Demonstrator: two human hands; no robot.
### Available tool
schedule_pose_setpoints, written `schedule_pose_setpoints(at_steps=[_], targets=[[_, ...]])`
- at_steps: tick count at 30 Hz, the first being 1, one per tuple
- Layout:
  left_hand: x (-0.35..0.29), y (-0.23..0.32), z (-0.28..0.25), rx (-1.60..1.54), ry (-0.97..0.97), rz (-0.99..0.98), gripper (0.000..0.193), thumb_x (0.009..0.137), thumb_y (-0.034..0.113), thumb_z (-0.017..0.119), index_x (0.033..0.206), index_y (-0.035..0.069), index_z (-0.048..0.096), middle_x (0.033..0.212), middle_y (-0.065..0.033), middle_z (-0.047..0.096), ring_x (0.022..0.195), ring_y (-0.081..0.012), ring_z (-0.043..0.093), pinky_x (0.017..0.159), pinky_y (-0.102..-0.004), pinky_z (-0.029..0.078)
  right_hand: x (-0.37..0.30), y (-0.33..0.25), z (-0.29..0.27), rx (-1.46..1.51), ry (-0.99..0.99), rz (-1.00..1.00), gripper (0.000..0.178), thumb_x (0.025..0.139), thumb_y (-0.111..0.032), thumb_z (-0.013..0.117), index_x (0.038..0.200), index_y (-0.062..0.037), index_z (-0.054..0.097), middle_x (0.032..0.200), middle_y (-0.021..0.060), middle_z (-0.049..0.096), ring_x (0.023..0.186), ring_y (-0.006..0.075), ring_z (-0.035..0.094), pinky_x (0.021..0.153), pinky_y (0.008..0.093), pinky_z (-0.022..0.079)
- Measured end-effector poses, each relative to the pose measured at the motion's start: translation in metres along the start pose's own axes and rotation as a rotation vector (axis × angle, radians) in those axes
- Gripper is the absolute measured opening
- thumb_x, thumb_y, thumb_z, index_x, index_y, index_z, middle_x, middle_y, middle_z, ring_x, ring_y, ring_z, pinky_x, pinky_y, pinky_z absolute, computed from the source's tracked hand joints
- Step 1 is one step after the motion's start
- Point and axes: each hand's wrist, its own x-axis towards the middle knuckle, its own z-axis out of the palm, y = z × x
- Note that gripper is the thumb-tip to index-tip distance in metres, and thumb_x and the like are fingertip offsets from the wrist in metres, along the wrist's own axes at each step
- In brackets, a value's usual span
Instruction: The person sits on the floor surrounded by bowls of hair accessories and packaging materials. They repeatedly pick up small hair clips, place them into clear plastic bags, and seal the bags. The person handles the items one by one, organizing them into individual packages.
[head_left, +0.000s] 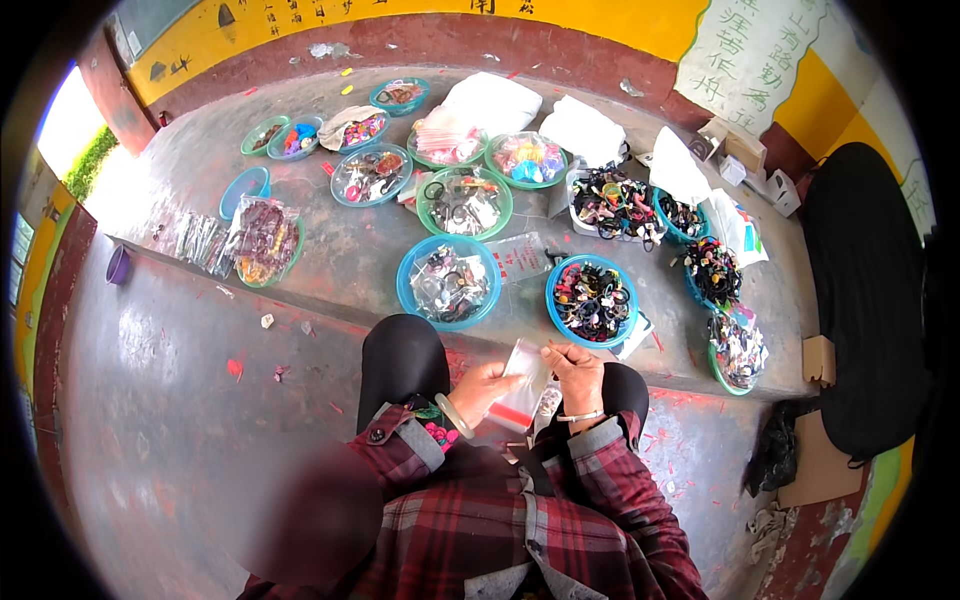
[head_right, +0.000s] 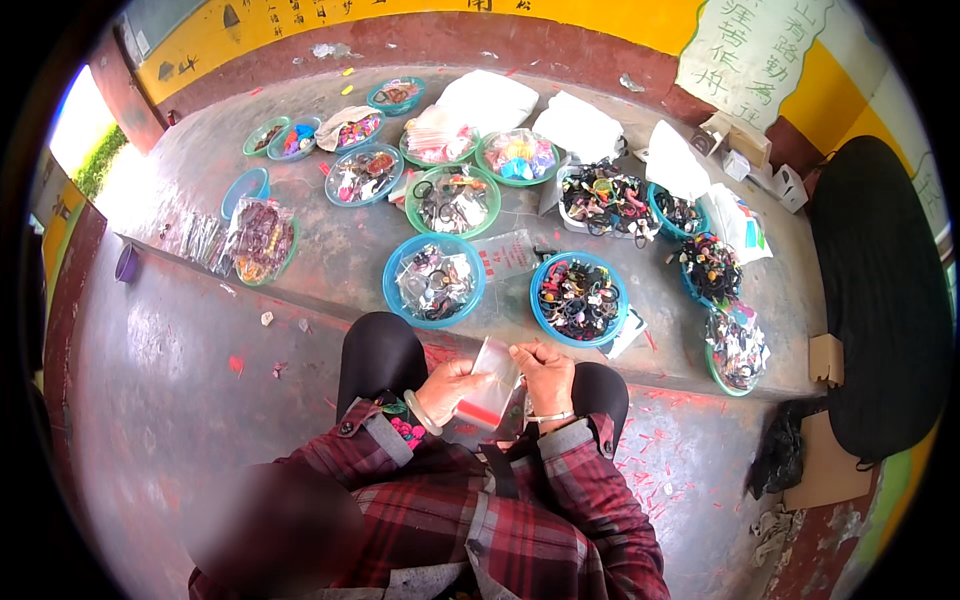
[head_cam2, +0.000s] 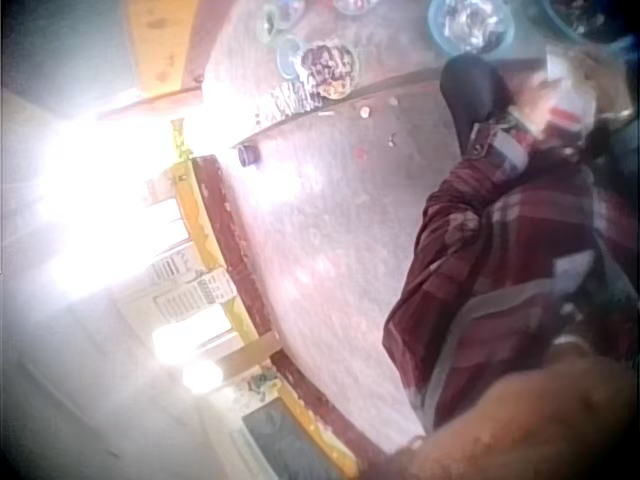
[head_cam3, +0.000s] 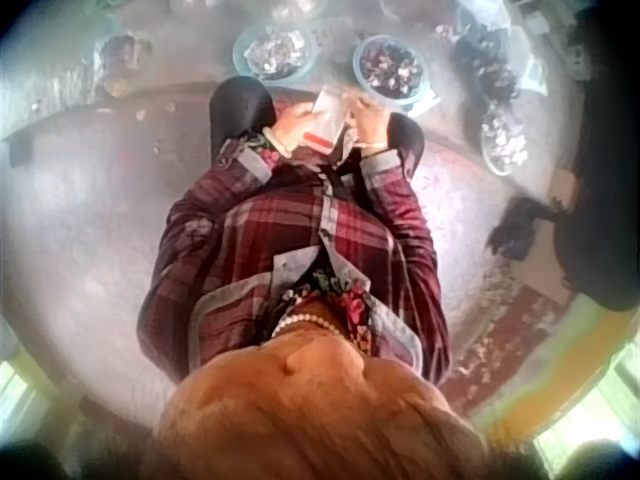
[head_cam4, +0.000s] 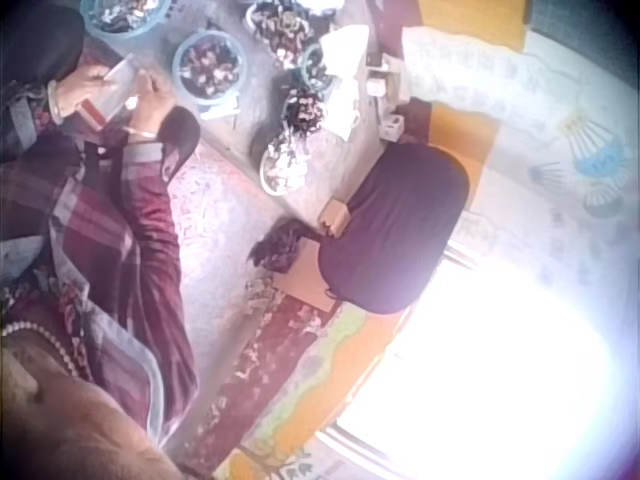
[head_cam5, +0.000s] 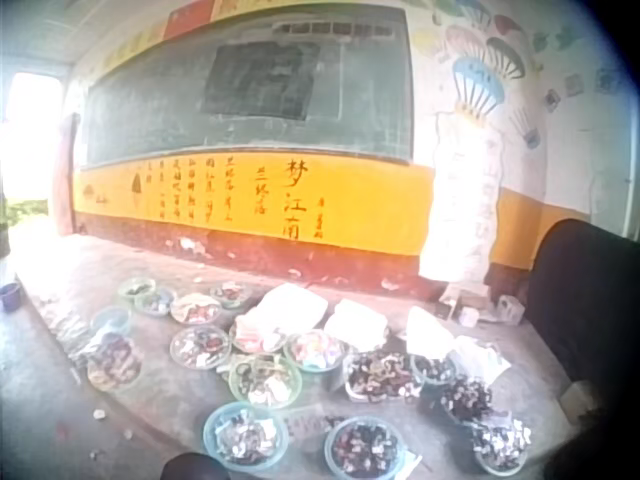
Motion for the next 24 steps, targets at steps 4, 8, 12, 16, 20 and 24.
schedule_pose_setpoints(at_steps=[4,8,12,16,20,24], targets=[[0.0,0.001,-0.001,0.005,0.014,-0.033,0.02,0.084,0.015,0.058,0.096,-0.001,0.058,0.084,-0.0038,0.062,0.073,-0.0091,0.059,0.065,-0.0235,0.048,0.0,0.003,0.001,-0.248,0.052,-0.341,0.01,0.074,-0.008,0.067,0.079,-0.0002,0.067,0.061,0.0038,0.06,0.057,0.0131,0.056,0.07,0.0278,0.047],[-0.002,0.006,0.003,-0.04,0.031,-0.058,0.019,0.084,0.013,0.058,0.096,-0.001,0.058,0.084,-0.0039,0.061,0.072,-0.0091,0.059,0.065,-0.0237,0.048,-0.007,-0.005,0.003,-0.623,0.131,-0.651,0.014,0.069,-0.01,0.068,0.083,-0.0061,0.068,0.081,0.0103,0.064,0.07,0.0229,0.061,0.071,0.0334,0.049],[-0.006,0.009,0.005,-0.083,0.04,-0.075,0.019,0.084,0.014,0.058,0.096,-0.001,0.058,0.083,-0.004,0.061,0.072,-0.0095,0.059,0.064,-0.0241,0.048,-0.011,-0.013,0.004,-0.88,0.13,-0.835,0.02,0.066,-0.01,0.069,0.086,-0.0108,0.068,0.1,0.0095,0.06,0.067,0.0213,0.058,0.063,0.033,0.048],[-0.007,0.01,0.004,-0.065,0.032,-0.072,0.02,0.084,0.014,0.058,0.097,-0.001,0.057,0.083,-0.0044,0.061,0.071,-0.0101,0.059,0.064,-0.0244,0.048,-0.009,-0.013,0.002,-0.986,0.147,-0.993,0.024,0.064,-0.008,0.067,0.087,-0.0125,0.067,0.106,0.009,0.057,0.07,0.0213,0.056,0.061,0.033,0.047],[-0.01,0.014,0.006,-0.086,0.037,-0.086,0.02,0.084,0.015,0.058,0.096,-0.001,0.057,0.083,-0.0048,0.061,0.071,-0.0107,0.059,0.064,-0.0247,0.048,-0.013,-0.021,0.003,-1.016,0.115,-1.092,0.024,0.063,-0.006,0.065,0.086,-0.0112,0.066,0.101,0.0078,0.057,0.072,0.0231,0.056,0.062,0.0338,0.046],[-0.008,0.01,0.002,-0.091,0.017,-0.087,0.02,0.084,0.014,0.057,0.097,-0.001,0.058,0.084,-0.0051,0.061,0.072,-0.0112,0.059,0.065,-0.0248,0.048,-0.011,-0.017,0.004,-0.917,0.085,-1.118,0.019,0.062,-0.005,0.064,0.081,-0.0089,0.065,0.088,0.0058,0.057,0.07,0.0239,0.055,0.063,0.0335,0.045]])
